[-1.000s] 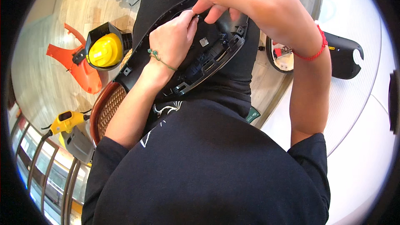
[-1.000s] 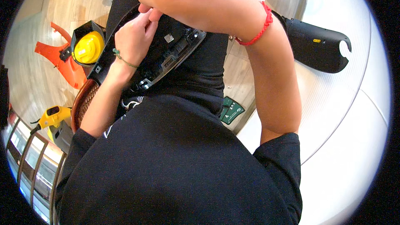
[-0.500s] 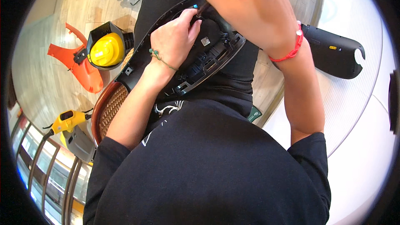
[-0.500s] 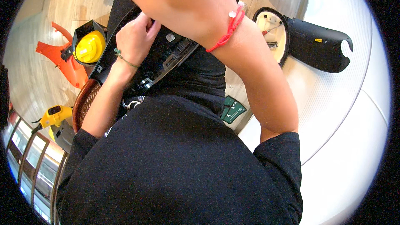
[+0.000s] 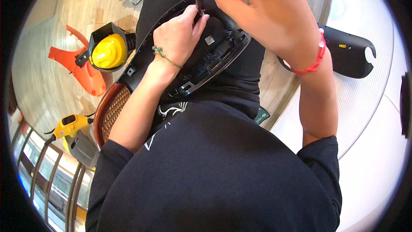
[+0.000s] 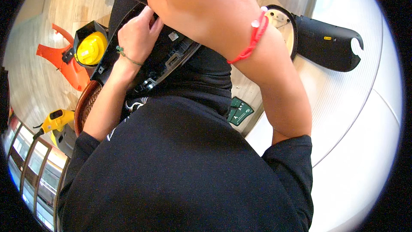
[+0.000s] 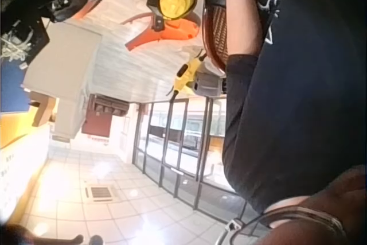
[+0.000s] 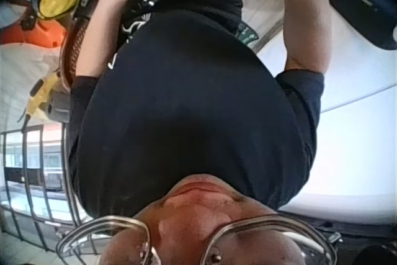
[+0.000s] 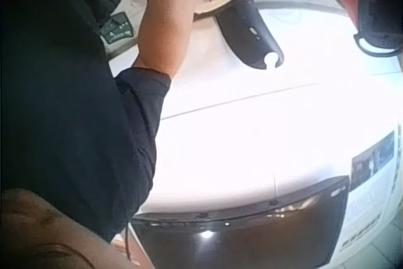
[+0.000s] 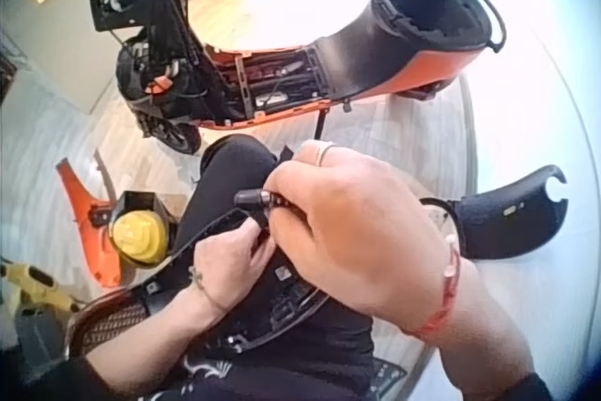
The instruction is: Disassembling and checking electrical connections on a scooter panel using a screwdriver.
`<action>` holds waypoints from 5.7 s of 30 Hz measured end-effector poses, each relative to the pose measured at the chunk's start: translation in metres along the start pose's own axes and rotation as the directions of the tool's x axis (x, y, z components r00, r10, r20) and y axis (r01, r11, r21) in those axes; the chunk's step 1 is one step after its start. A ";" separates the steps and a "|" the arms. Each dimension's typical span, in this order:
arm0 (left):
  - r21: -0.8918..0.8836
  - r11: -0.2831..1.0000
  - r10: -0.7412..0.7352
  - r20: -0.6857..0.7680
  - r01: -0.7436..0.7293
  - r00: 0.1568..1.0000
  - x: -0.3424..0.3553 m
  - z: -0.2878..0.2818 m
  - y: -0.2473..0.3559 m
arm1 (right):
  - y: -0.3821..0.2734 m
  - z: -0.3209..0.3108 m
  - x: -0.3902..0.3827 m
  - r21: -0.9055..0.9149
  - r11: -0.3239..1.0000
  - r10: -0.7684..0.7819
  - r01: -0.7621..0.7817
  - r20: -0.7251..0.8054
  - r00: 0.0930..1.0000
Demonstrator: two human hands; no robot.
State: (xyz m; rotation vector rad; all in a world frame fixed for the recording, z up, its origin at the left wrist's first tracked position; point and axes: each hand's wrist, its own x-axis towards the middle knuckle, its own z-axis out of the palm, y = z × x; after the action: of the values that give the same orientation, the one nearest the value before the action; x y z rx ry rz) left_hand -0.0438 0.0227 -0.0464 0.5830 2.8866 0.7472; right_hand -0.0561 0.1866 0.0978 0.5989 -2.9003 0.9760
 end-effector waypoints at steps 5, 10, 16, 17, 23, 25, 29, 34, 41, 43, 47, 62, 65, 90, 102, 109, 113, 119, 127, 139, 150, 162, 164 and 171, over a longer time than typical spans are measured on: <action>0.025 0.999 0.042 -0.075 -0.040 0.996 0.001 0.005 -0.002 | 0.005 0.004 -0.005 -0.029 0.996 -0.085 0.085 -0.024 0.996; 0.051 0.997 0.067 -0.103 -0.062 0.992 -0.001 0.002 -0.003 | -0.007 -0.006 0.007 0.206 0.957 0.183 -0.205 0.122 0.976; 0.033 0.998 0.056 -0.089 -0.054 0.994 -0.003 -0.001 -0.001 | 0.007 0.006 0.004 0.155 0.977 -0.157 0.144 0.074 0.985; 0.007 0.998 0.055 -0.097 -0.054 0.994 -0.005 -0.001 -0.002 | -0.001 0.003 0.004 0.143 0.985 -0.102 0.094 0.046 0.994; -0.308 0.951 -0.035 -0.081 0.009 0.996 -0.011 0.002 -0.008 | -0.007 -0.001 0.005 0.301 0.947 0.087 -0.114 0.101 0.991; -0.473 0.881 -0.062 -0.079 0.017 0.995 -0.010 0.001 -0.006 | -0.011 -0.001 0.007 0.316 0.933 0.133 -0.170 0.136 0.982; -0.555 0.832 -0.105 -0.138 0.011 0.985 -0.001 -0.007 0.000 | 0.012 0.023 0.009 0.480 0.856 0.144 -0.191 0.133 0.981; -0.448 0.891 -0.023 -0.203 -0.072 0.979 0.001 -0.008 -0.004 | 0.004 -0.002 0.009 0.572 0.801 0.088 -0.175 0.176 0.980; -0.463 0.885 -0.016 -0.109 -0.036 0.994 -0.003 -0.034 0.000 | 0.005 0.005 0.012 0.233 0.968 -0.093 0.088 0.010 0.996; -0.670 0.742 -0.088 -0.095 0.001 0.992 -0.003 -0.038 -0.007 | 0.011 0.014 0.013 0.179 0.978 -0.104 0.107 -0.027 0.994; -0.901 0.321 -0.278 0.207 0.293 0.938 -0.005 -0.076 -0.019 | 0.024 0.022 0.010 0.192 0.976 -0.086 0.102 -0.088 0.992; -0.931 -0.138 -0.311 0.364 0.337 0.878 -0.033 -0.100 -0.108 | 0.003 -0.006 0.002 -0.146 0.989 0.041 -0.021 0.139 0.989; -0.910 -0.269 -0.212 0.376 0.316 0.902 -0.030 -0.097 -0.104 | 0.001 -0.001 0.002 -0.103 0.995 -0.003 0.008 0.051 0.999; -0.944 -0.250 -0.354 0.294 0.213 0.888 -0.029 -0.096 -0.106 | 0.003 -0.007 0.003 -0.009 0.997 0.077 -0.076 0.099 0.992; -0.938 -0.005 -0.423 0.317 0.347 0.849 -0.034 -0.101 -0.099 | -0.007 -0.009 0.004 0.416 0.802 0.371 -0.429 0.217 0.903; -0.936 0.086 -0.489 0.260 0.342 0.833 -0.028 -0.096 -0.091 | -0.014 0.013 0.002 -0.064 0.986 0.140 -0.153 -0.174 0.975; -0.935 0.103 -0.446 0.261 0.339 0.856 -0.031 -0.096 -0.095 | -0.008 0.006 0.002 -0.102 0.988 0.111 -0.114 -0.037 0.993; -0.940 0.082 -0.413 0.271 0.332 0.870 -0.032 -0.093 -0.094 | 0.006 0.010 -0.002 0.195 0.956 0.192 -0.219 0.151 0.970; -0.926 0.031 -0.404 0.334 0.377 0.852 -0.031 -0.092 -0.095 | 0.001 -0.015 0.009 0.449 0.782 0.215 -0.433 0.458 0.863; -0.893 0.061 -0.430 0.379 0.446 0.819 -0.032 -0.092 -0.092 | -0.020 0.010 0.003 0.394 0.803 0.439 -0.447 0.114 0.891; -0.899 0.078 -0.381 0.373 0.432 0.846 -0.039 -0.090 -0.101 | -0.001 0.004 0.004 0.036 0.942 0.332 -0.335 0.080 0.940; -0.886 0.037 -0.388 0.414 0.462 0.824 -0.037 -0.089 -0.097 | 0.003 0.008 -0.015 0.251 0.946 0.150 -0.205 0.222 0.963; -0.887 0.031 -0.376 0.417 0.461 0.828 -0.036 -0.089 -0.097 | 0.007 0.014 -0.016 0.354 0.922 0.101 -0.157 0.172 0.980; -0.886 0.046 -0.364 0.415 0.462 0.833 -0.035 -0.089 -0.095 | -0.010 0.009 -0.003 0.105 0.966 0.231 -0.237 0.059 0.971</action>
State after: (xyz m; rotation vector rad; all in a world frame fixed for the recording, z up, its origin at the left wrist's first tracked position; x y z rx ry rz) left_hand -0.0606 -0.1076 -0.0150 -0.4214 1.5769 2.0313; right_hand -0.0487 0.1748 0.0963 0.2883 -3.0248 1.1709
